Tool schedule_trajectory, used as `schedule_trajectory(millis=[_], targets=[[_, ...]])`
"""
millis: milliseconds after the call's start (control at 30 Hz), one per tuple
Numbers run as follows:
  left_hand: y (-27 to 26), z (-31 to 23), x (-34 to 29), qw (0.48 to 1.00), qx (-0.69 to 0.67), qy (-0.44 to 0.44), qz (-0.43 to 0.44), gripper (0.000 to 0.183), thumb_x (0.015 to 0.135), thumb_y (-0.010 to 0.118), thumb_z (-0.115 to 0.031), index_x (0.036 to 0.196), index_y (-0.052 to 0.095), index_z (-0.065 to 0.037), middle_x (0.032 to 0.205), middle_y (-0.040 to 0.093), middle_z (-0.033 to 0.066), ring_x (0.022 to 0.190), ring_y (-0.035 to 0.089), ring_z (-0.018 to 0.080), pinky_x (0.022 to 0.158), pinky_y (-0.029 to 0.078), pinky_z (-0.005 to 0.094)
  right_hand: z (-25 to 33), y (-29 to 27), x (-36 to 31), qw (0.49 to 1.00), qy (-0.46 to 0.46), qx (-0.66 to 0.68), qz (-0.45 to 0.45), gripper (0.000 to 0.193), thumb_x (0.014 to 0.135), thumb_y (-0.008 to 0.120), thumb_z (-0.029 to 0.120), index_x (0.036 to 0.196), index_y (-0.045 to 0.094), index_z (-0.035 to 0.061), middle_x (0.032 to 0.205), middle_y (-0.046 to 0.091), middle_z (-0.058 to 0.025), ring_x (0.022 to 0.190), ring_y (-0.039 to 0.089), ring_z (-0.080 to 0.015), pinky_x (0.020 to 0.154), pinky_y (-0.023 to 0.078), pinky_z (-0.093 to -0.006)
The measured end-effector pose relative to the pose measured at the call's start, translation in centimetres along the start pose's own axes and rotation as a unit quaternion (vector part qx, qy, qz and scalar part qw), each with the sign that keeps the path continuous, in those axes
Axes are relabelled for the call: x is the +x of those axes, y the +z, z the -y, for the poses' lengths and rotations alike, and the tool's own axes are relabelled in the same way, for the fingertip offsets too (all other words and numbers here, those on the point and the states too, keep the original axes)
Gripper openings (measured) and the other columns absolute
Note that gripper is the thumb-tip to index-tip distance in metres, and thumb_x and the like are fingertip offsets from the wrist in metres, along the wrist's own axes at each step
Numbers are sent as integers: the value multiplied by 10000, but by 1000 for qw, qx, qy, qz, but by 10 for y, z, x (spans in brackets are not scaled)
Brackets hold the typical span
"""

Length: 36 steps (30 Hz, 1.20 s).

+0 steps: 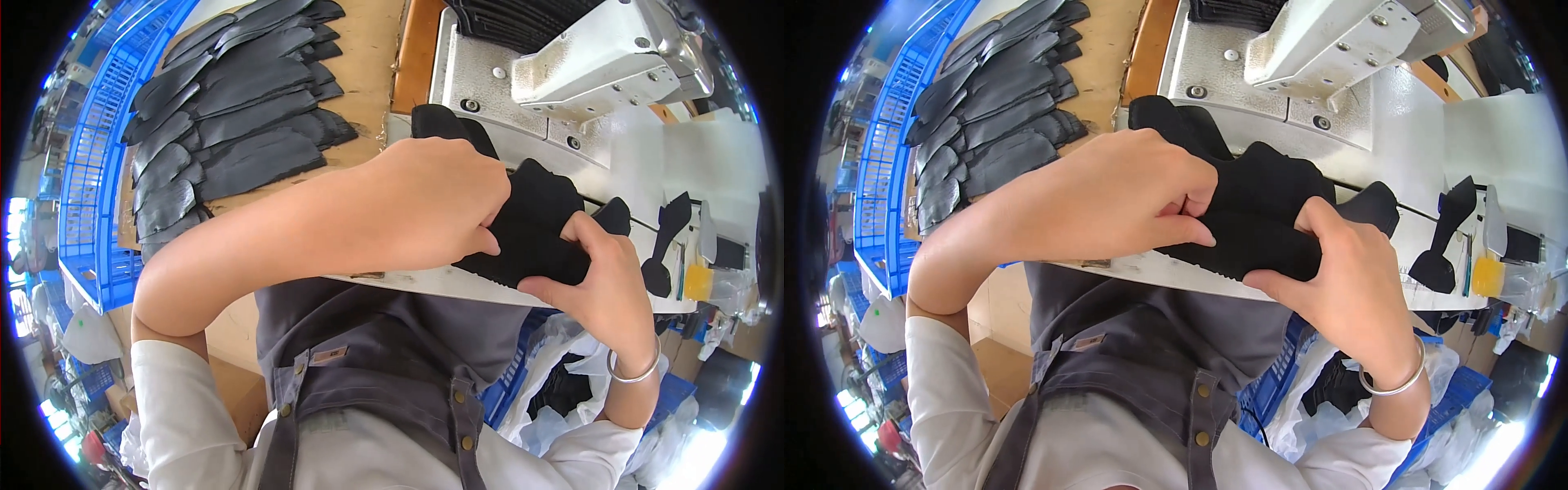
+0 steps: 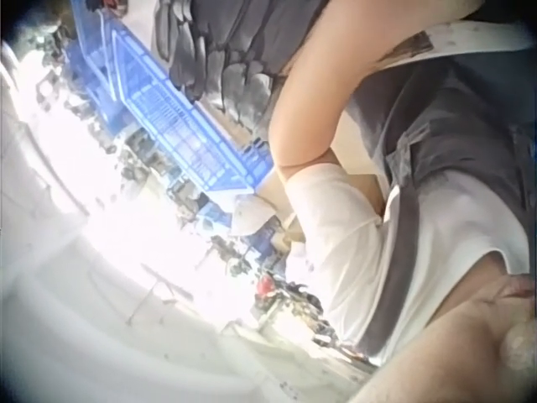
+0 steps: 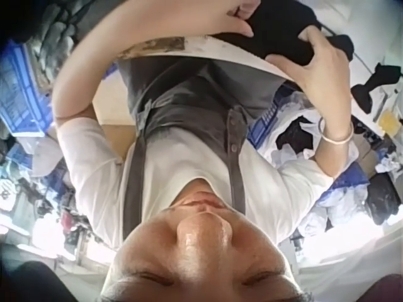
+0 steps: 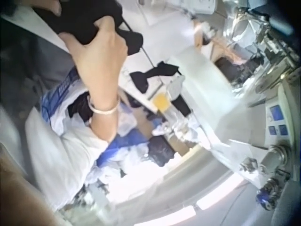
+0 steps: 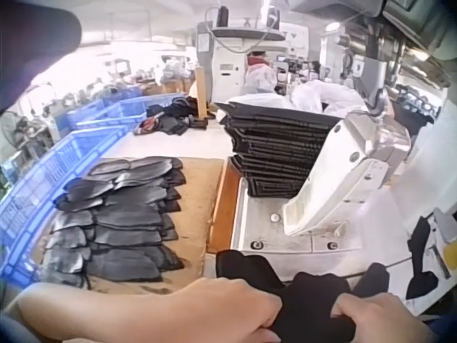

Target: Sorting and stacking black leather shoe components at a workbench.

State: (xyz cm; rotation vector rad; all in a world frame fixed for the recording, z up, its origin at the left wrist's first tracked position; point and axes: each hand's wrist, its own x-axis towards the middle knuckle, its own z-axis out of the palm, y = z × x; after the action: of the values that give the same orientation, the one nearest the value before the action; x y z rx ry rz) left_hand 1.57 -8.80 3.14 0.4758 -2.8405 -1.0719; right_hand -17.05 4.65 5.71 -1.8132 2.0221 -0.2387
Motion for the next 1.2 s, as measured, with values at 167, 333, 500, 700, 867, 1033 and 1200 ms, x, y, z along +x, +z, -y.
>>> schedule_trajectory(millis=[167, 333, 500, 700, 867, 1033, 1200], targets=[[-2, -5, -5, 999, 11, -9, 28, 258, 849, 682, -252, 806, 580, -18, 664, 610, 116, 672, 617, 319, 578, 448, 399, -1, 0, -2, 1000, 8, 1, 5, 510, 606, 865, 310, 842, 534, 2, 673, 600, -188, 644, 605, -384, 586, 452, -401], [12, -31, -18, 951, 269, -25, -151, 209, 769, 693, -199, 892, 590, -65, 963, 572, 106, 887, 589, 291, 694, 449, 369, -12, 6, -4, 999, -14, 31, -40, 493, 577, 869, 240, 808, 493, 19, 622, 461, -166, 574, 459, -371, 543, 368, -391], [46, -42, -25, 951, 263, 111, -116, 708, 656, 710, -243, 1295, 523, -2, 1400, 459, 153, 1272, 476, 298, 1022, 387, 424, -16, 6, -3, 999, -30, -30, -17, 452, 637, 830, 340, 834, 553, 42, 624, 561, -154, 639, 577, -362, 567, 423, -435], [77, -39, -22, 958, 274, 72, -49, 899, 660, 722, -359, 1435, 383, -56, 1523, 325, 82, 1393, 334, 230, 1131, 268, 414, -37, -14, -6, 999, -11, -23, 48, 432, 717, 784, 377, 685, 554, 13, 518, 517, -135, 504, 518, -309, 495, 398, -363], [79, -39, -22, 956, 276, 78, -58, 873, 660, 728, -321, 1429, 402, -69, 1520, 335, 56, 1381, 351, 221, 1125, 274, 411, -56, -23, -15, 972, 88, 176, 127, 314, 838, 730, 239, 690, 569, 13, 522, 554, -44, 466, 489, -96, 453, 356, -268], [80, -38, -21, 952, 286, 83, -74, 831, 654, 723, -286, 1411, 441, -89, 1502, 368, 45, 1362, 379, 220, 1111, 298, 415, -58, -23, -17, 963, 88, 216, 135, 258, 844, 723, 197, 726, 584, 13, 570, 585, -26, 483, 495, -86, 471, 379, -247], [84, -34, -20, 943, 300, 101, -103, 629, 783, 620, -244, 1395, 485, -286, 1483, 406, 54, 1321, 435, 231, 1067, 346, 417, -61, -17, -21, 977, 43, 195, 78, 241, 825, 733, 175, 729, 582, 14, 546, 567, -27, 493, 505, -91, 475, 386, -254]])
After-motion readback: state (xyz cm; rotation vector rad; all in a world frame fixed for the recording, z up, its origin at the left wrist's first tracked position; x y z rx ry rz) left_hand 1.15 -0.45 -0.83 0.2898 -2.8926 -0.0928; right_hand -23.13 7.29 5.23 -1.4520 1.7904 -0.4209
